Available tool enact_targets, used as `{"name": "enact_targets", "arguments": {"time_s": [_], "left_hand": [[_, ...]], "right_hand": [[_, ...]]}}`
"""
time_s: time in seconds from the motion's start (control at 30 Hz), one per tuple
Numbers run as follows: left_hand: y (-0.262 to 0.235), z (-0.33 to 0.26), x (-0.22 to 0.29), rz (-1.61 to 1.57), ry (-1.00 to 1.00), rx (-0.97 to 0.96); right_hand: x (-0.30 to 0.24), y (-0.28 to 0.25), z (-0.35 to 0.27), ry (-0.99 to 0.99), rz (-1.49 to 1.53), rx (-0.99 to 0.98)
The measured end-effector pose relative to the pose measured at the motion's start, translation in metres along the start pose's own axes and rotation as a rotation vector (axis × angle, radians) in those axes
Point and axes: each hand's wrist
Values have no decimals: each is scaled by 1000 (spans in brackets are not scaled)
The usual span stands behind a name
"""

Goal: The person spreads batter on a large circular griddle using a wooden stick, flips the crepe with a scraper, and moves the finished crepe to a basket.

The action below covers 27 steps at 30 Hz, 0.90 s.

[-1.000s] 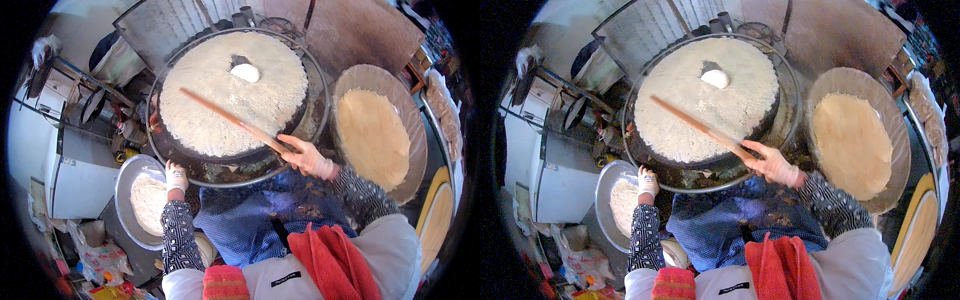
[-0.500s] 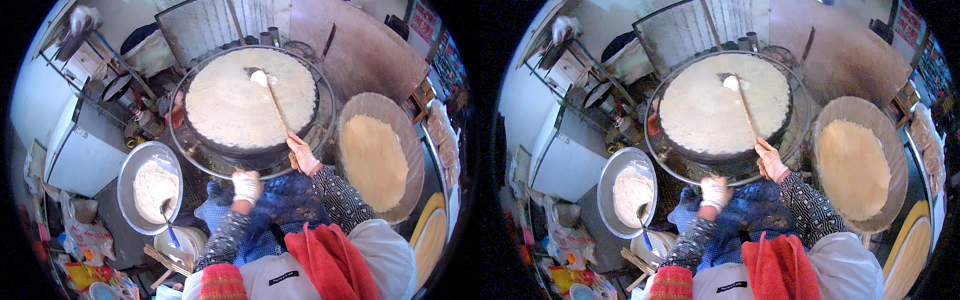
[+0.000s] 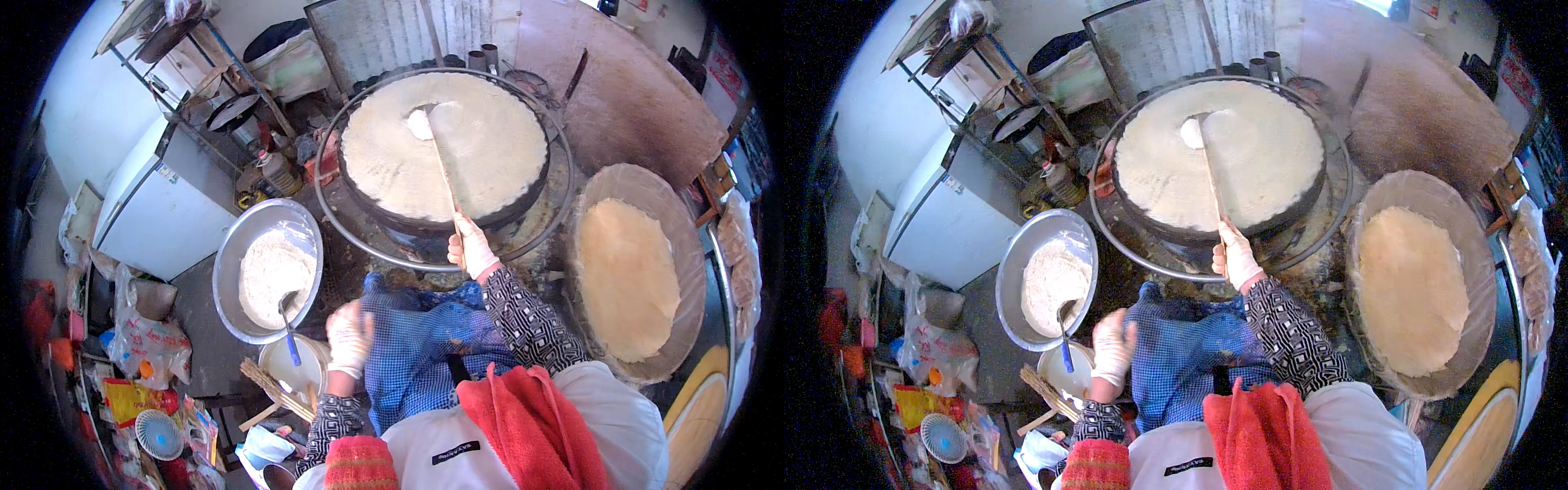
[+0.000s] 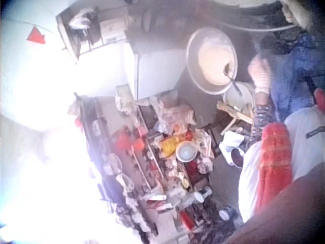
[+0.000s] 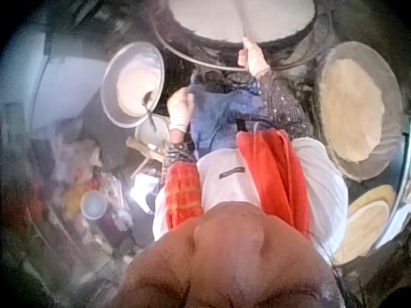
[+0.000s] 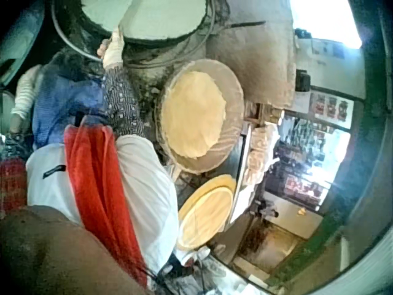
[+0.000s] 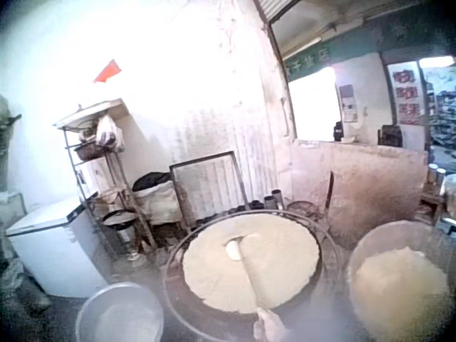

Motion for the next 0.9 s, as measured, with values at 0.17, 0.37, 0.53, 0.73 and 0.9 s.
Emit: {"name": "enact_targets", "arguments": {"time_s": [0.17, 0.37, 0.53, 0.73, 0.9], "left_hand": [[2, -35, -98, 537, -608, -211], [4, -43, -153, 628, -644, -351], [5, -52, -197, 478, -896, -377], [21, -72, -208, 73, -1020, -106], [54, -120, -220, -398, -1055, 357]], "right_hand": [[23, -4, -23, -152, 54, 240], [27, -16, -46, -59, -151, 161], [29, -15, -64, -39, -228, 166], [34, -15, -74, -96, -271, 163], [36, -14, -76, -100, -311, 187]]}}
Point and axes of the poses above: each hand's wrist, its own z-axis towards the middle knuckle, its own y-axis out of the palm, x = y × z, and after that the axes turned 9 degrees about x, right-handed
